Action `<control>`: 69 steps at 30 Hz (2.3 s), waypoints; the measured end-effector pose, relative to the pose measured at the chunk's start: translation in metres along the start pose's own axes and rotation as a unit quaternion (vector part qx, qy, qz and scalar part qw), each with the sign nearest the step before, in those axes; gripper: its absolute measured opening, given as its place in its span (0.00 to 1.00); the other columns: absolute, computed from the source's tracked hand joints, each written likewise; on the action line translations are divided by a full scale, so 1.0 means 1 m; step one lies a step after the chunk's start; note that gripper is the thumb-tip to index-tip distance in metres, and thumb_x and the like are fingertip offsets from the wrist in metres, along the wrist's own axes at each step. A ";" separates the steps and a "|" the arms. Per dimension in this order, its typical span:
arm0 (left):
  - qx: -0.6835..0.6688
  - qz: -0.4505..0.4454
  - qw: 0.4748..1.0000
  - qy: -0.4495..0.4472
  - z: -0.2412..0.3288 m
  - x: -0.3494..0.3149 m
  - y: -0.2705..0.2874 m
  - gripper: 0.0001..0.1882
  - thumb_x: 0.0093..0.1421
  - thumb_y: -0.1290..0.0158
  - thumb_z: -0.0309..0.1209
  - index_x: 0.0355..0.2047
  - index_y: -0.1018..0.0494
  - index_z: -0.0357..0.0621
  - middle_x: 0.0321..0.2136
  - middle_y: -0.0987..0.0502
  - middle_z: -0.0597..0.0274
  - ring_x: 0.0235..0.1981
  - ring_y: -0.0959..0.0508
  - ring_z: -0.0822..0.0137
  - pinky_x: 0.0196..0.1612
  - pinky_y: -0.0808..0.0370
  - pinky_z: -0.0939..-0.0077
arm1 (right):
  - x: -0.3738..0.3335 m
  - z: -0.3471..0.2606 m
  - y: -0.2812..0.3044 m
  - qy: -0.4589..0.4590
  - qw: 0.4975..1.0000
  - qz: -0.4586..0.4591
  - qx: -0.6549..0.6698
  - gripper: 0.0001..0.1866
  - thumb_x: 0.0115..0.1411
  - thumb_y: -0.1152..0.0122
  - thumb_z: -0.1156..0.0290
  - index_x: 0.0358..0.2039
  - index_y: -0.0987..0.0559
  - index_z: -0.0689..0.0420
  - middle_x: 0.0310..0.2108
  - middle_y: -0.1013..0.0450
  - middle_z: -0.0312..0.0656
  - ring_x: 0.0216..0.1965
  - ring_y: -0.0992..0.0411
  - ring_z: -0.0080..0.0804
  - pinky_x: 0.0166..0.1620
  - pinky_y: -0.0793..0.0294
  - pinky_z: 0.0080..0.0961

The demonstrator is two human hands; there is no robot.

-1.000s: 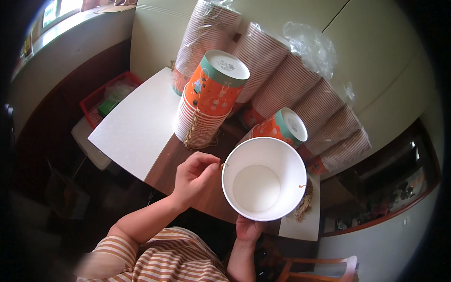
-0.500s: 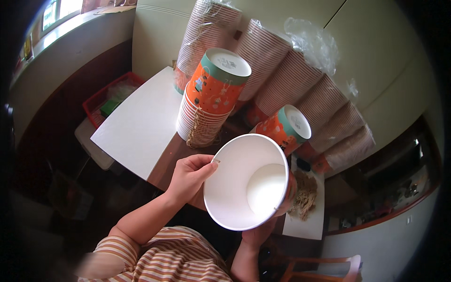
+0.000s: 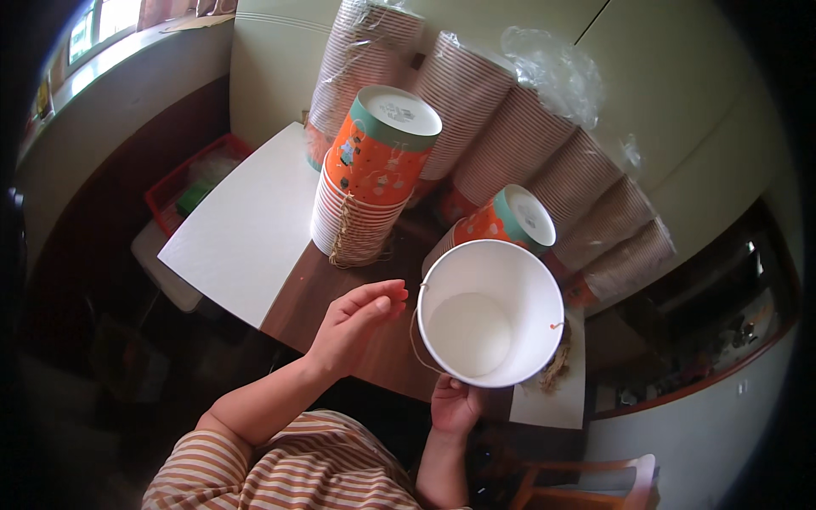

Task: Attaching carrying strings to paper buckets.

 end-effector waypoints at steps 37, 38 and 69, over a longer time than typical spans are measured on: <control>-0.054 0.011 0.989 0.139 -0.002 0.016 -0.004 0.03 0.57 0.51 0.25 0.30 0.32 0.38 0.27 0.23 0.59 0.21 0.27 0.77 0.26 0.30 0.84 | -0.008 0.017 0.013 -0.146 0.974 0.077 0.158 0.11 0.62 0.48 0.65 0.40 0.23 0.57 0.35 0.24 0.39 0.29 0.27 0.26 0.45 0.25 0.28; -0.052 0.011 0.989 0.141 -0.004 0.015 -0.002 0.03 0.57 0.51 0.25 0.30 0.32 0.38 0.27 0.23 0.59 0.21 0.27 0.77 0.26 0.30 0.84 | -0.010 0.020 0.014 -0.156 0.971 0.094 0.154 0.11 0.62 0.48 0.66 0.41 0.24 0.58 0.35 0.24 0.39 0.29 0.27 0.26 0.44 0.25 0.28; 0.099 0.067 0.990 0.070 -0.072 -0.009 0.075 0.06 0.60 0.48 0.27 0.30 0.29 0.36 0.22 0.26 0.68 0.22 0.29 0.81 0.27 0.30 0.86 | 0.040 0.014 -0.161 0.159 0.424 -0.373 -0.810 0.14 0.42 0.36 0.77 0.34 0.23 0.58 0.47 0.32 0.49 0.48 0.34 0.49 0.51 0.35 0.39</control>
Point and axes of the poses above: each hand's wrist, its own x-axis towards the middle knuckle, its own y-axis out of the back of the hand, z = x × y, the point moved 1 cm from there along x, towards the middle knuckle
